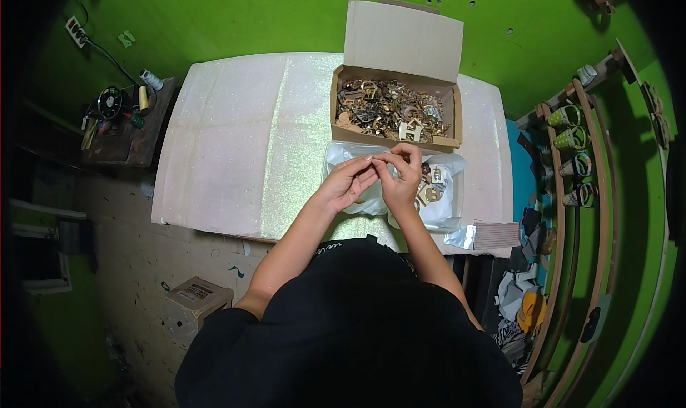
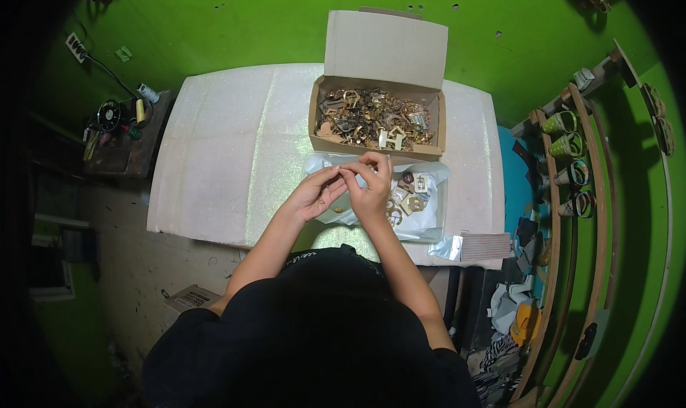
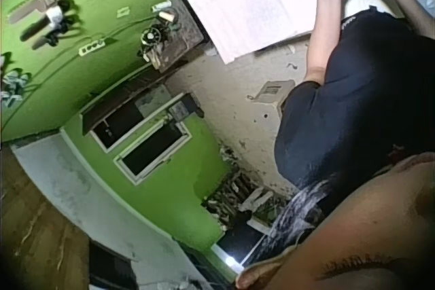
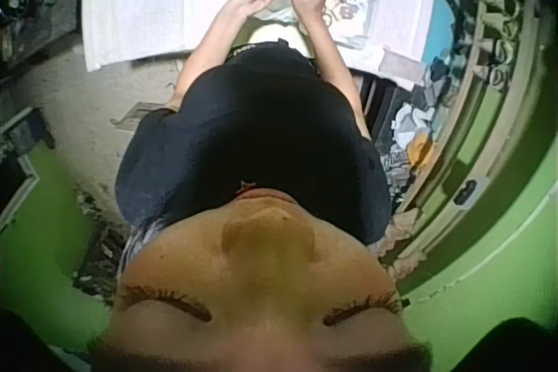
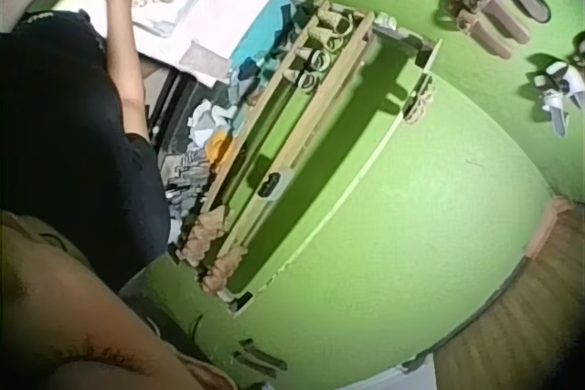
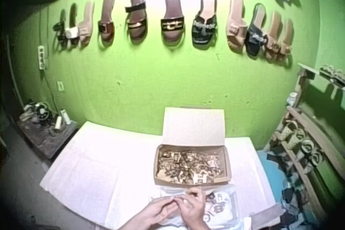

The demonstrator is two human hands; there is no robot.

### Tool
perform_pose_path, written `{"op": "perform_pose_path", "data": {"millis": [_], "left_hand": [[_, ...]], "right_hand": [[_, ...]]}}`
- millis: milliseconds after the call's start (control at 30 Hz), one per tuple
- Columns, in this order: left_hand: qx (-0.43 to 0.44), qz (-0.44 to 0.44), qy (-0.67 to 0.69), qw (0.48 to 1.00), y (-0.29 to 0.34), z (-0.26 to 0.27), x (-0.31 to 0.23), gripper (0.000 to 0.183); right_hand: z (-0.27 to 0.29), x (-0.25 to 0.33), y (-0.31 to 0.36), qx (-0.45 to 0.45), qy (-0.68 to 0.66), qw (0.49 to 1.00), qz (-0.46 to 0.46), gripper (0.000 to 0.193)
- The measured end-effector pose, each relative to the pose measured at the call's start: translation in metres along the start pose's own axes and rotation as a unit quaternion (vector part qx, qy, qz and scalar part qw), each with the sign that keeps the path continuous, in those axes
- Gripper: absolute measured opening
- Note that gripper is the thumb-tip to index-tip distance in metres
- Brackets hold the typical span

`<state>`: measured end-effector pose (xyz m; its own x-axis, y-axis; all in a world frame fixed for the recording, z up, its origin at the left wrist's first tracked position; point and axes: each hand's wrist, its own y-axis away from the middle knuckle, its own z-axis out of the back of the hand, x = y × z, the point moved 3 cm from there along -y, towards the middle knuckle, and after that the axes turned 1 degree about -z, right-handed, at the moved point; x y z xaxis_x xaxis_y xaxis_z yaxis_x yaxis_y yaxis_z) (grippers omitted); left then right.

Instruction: Sort through a box of metal buckles and shoe accessories, placing selected items into separate containers.

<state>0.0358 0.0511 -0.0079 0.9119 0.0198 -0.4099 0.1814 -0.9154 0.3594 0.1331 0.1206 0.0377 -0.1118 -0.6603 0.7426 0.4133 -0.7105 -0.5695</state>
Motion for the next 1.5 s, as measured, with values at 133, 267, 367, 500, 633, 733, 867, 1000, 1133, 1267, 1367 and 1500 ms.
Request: {"op": "perform_pose_path", "data": {"millis": [133,267,367,500,633,733,867,1000,1133,1267,1367,1500], "left_hand": [[0.001,-0.001,-0.008,1.000,0.001,-0.003,0.000,0.022],[-0.014,0.002,-0.008,1.000,0.001,-0.003,0.000,0.023],[0.002,0.021,0.032,0.999,0.005,-0.006,-0.005,0.027],[0.004,0.015,0.062,0.998,0.004,-0.001,-0.010,0.024],[-0.001,-0.005,0.060,0.998,0.005,0.005,-0.014,0.024],[-0.009,-0.009,0.065,0.998,0.004,0.008,-0.016,0.024],[-0.011,-0.008,0.071,0.997,0.005,0.011,-0.018,0.021],[-0.012,-0.012,0.073,0.997,0.007,0.010,-0.020,0.019],[-0.001,0.003,0.085,0.996,0.007,0.008,-0.020,0.024],[0.037,0.023,0.052,0.998,0.002,0.016,-0.019,0.043],[0.016,0.013,0.028,0.999,0.007,-0.005,-0.018,0.055],[0.061,0.026,0.045,0.997,0.001,0.004,-0.014,0.057]], "right_hand": [[-0.002,-0.002,0.004,-0.023,-0.036,0.999,-0.016,0.009],[-0.003,-0.014,0.005,-0.018,-0.091,0.994,-0.052,0.010],[-0.002,-0.023,0.005,-0.007,-0.192,0.972,-0.133,0.010],[0.005,-0.037,0.002,0.043,-0.193,0.973,-0.122,0.010],[0.007,-0.035,0.005,0.124,-0.106,0.976,-0.145,0.012],[0.003,-0.042,0.013,0.164,-0.150,0.951,-0.216,0.010],[0.005,-0.042,0.012,0.189,-0.121,0.954,-0.198,0.011],[0.009,-0.026,0.000,0.128,-0.083,0.980,-0.125,0.012],[0.008,-0.009,-0.005,0.111,-0.058,0.989,-0.079,0.012],[0.001,0.014,-0.008,0.143,0.058,0.987,0.054,0.013],[-0.005,0.027,-0.012,0.147,0.116,0.978,0.093,0.013],[-0.012,0.031,-0.015,0.156,0.154,0.968,0.125,0.012]]}}
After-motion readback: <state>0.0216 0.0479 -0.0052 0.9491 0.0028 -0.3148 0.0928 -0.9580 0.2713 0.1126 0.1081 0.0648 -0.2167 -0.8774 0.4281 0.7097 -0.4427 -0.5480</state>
